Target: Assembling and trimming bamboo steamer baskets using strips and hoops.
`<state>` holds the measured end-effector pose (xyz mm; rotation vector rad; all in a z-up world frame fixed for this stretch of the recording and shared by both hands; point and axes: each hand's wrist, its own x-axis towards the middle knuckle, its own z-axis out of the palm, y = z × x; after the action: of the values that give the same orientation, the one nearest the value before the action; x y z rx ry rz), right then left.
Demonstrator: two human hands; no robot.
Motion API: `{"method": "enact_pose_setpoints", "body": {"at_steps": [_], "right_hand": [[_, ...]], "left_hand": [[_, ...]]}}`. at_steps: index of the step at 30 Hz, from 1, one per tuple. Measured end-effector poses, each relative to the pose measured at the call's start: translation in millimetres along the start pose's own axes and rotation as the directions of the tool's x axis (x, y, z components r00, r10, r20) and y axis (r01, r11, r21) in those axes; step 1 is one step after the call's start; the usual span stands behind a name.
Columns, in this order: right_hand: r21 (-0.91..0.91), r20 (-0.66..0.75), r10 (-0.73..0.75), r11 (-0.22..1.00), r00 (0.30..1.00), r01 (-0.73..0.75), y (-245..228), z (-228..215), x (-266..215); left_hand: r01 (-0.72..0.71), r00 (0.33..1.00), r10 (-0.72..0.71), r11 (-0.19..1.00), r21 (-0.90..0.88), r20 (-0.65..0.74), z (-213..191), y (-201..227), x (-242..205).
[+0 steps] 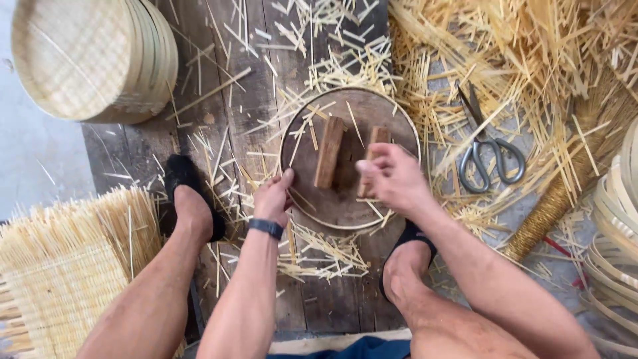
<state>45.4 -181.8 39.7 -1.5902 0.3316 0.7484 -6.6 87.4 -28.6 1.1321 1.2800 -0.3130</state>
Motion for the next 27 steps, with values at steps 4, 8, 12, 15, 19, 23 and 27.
{"method": "enact_pose_setpoints", "body": {"at_steps": [4, 8, 12, 15, 19, 23, 27], "right_hand": [[-0.131, 0.043, 0.071, 0.989, 0.997, -0.064, -56.4, 27.7, 1.0], [0.087, -0.148, -0.158, 0.981, 0.976, 0.172, -47.2, 21.0, -15.3], [0.627, -0.010, -0.198, 0.762, 0.980, 0.160, -21.7, 18.6, -23.3], [0.600, -0.020, -0.196, 0.782, 0.980, 0.169, -6.0, 23.0, -23.1], [0.667, 0.043, -0.156, 0.740, 0.987, 0.087, -7.7, 12.5, -25.5], [0.733, 0.102, -0.276, 0.670, 0.956, 0.116, 13.7, -3.6, -25.0], [0.858, 0.117, -0.234, 0.514, 0.965, 0.021, 97.5, -47.1, -26.7]], "left_hand": [[-0.402, 0.914, 0.405, 0.902, 0.157, 0.014, 12.2, 5.1, -51.1], [-0.854, 0.424, 0.885, 0.319, 0.410, 0.193, 43.6, 53.7, -151.8], [-0.966, 0.068, 0.895, -0.051, 0.253, 0.441, 55.3, 72.7, -195.4], [-0.954, 0.195, 0.813, 0.029, 0.297, 0.548, 54.6, 64.1, -179.9], [-0.919, 0.150, 0.799, -0.105, 0.380, 0.582, 58.6, 67.4, -172.6], [-0.920, 0.050, 0.778, -0.209, 0.333, 0.626, 61.1, 75.0, -174.8], [-0.867, 0.161, 0.786, -0.177, 0.466, 0.597, 58.2, 87.0, -152.3]]}}
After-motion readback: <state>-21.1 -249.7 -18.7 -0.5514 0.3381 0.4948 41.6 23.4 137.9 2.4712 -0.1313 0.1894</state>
